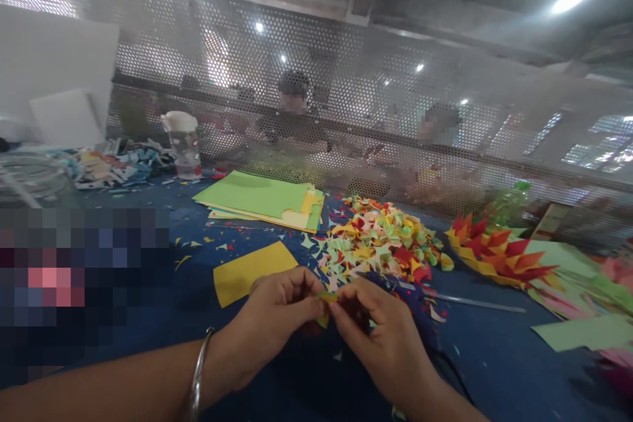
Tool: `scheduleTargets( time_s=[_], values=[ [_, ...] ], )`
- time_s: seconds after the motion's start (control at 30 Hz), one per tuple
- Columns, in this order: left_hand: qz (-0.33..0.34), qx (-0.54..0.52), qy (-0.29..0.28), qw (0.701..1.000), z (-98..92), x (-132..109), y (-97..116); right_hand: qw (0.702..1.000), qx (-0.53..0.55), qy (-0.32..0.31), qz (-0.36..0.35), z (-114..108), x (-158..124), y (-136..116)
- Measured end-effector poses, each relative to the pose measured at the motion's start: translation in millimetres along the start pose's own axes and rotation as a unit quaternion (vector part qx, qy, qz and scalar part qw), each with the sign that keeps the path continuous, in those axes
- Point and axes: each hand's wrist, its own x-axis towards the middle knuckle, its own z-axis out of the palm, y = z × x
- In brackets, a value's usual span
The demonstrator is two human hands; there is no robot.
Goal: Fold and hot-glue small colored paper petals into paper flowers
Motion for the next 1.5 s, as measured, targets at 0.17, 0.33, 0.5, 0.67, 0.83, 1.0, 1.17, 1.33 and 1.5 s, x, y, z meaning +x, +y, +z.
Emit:
scheduleTargets(
  time_s=[0.17,0.33,0.5,0.67,0.83,1.0,1.17,1.33,1.5],
  values=[
    [-0.025,-0.037,-0.011,0.999,-0.1,-1.2,5.0,1.000,0.001,-0.001,0.005,-0.4,-1.2,2.4],
    [-0.037,0.002,-0.013,0.999,-3.5,2.4,2.8,1.000,-0.012,-0.009,0.004,-0.2,0.3,7.0],
    [-0.002,0.070,-0.037,0.997,-9.2,4.6,-2.0,1.000,-0.020,-0.008,0.004,0.7,0.6,9.8],
    [-0.018,0.077,-0.056,0.995,-9.7,4.1,2.5,1.000,-0.012,-0.013,0.009,-1.1,0.3,8.1],
    [-0.054,0.057,-0.074,0.994,-9.7,3.9,7.9,1.000,0.009,-0.008,0.011,-2.2,0.3,7.1],
    [-0.071,0.054,-0.085,0.992,-12.2,2.8,9.7,0.998,0.046,-0.025,0.039,-3.0,0.8,5.6],
    [-0.067,0.091,-0.086,0.990,-12.9,1.8,12.7,0.992,0.082,-0.053,0.078,-4.0,0.1,4.9],
    [-0.029,0.132,-0.070,0.988,-10.3,0.9,14.2,0.992,0.078,-0.057,0.080,-4.3,1.3,3.7],
    [-0.008,0.093,-0.056,0.994,-11.0,-0.2,4.4,0.996,0.053,-0.034,0.069,-5.4,1.0,3.9]
  ],
)
